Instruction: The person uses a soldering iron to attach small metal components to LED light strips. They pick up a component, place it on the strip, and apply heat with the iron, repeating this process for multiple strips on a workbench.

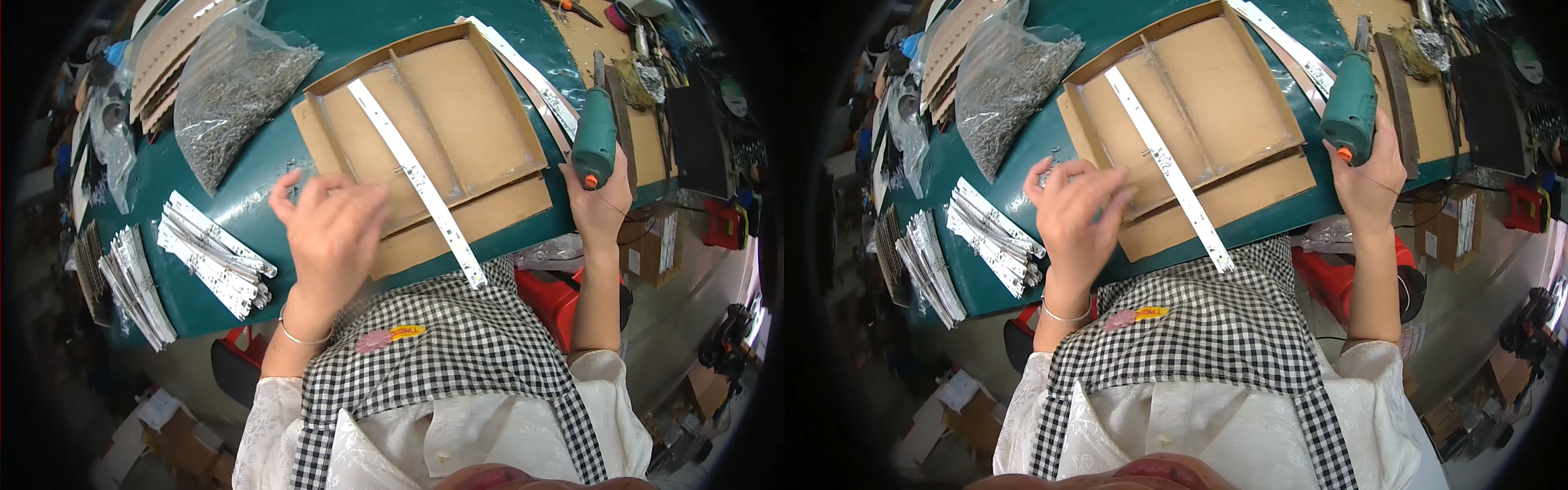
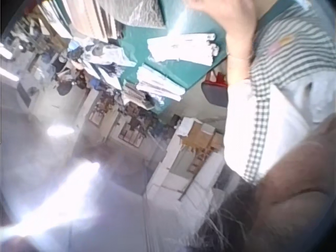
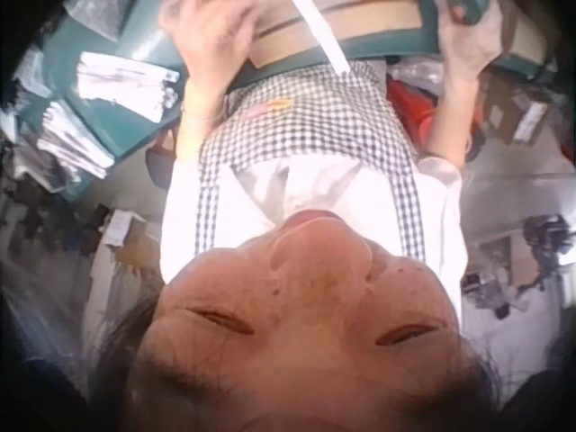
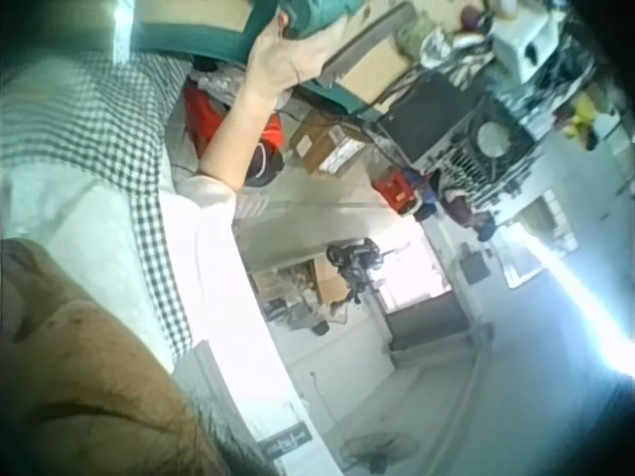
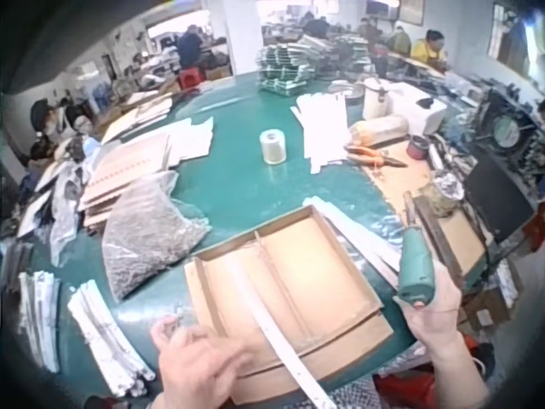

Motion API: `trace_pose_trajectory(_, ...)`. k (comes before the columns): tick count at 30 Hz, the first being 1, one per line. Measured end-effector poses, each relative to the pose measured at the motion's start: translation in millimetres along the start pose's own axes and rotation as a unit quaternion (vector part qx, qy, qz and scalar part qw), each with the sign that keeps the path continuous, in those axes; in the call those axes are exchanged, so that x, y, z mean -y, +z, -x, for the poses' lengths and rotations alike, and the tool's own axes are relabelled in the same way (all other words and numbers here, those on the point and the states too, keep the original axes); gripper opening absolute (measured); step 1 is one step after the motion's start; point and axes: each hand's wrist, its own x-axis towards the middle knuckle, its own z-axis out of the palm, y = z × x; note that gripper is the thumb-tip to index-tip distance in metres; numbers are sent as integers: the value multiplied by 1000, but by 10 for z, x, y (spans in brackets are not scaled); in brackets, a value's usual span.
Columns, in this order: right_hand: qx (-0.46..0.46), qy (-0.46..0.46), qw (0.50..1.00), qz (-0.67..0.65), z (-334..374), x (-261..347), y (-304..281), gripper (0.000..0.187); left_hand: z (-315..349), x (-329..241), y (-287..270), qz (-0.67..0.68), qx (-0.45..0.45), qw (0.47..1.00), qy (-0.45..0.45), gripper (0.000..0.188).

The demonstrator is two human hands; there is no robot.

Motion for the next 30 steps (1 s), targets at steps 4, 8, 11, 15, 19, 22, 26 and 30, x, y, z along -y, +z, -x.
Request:
trace_pose_trajectory(4,7,-20,999,42,-44,-24,5,70,78,-214,14,100,45,991,76,29)
trace_pose_trajectory(8,-7,-64,997,45,-91,-23,10,65,65,-296,148,150,96,975,130,31)
trace_pose_trajectory(11,-20,-74,997,24,-85,-79,-22,60,28,-320,222,147,121,969,156,35)
trace_pose_trajectory(15,-19,29,991,-128,14,-170,-53,44,-16,-315,264,131,123,967,183,35)
trace_pose_trajectory(19,-25,138,955,-262,-10,148,-203,28,-63,-309,175,126,125,962,210,36)
trace_pose_trajectory(22,-5,198,913,-357,15,224,-314,37,-120,-326,71,123,131,956,230,37)
trace_pose_trajectory(26,-19,228,874,-427,43,374,-329,47,-184,-369,-145,97,129,951,264,33)
trace_pose_trajectory(30,-36,222,858,-461,89,476,-285,60,-190,-350,-447,69,131,956,253,36)
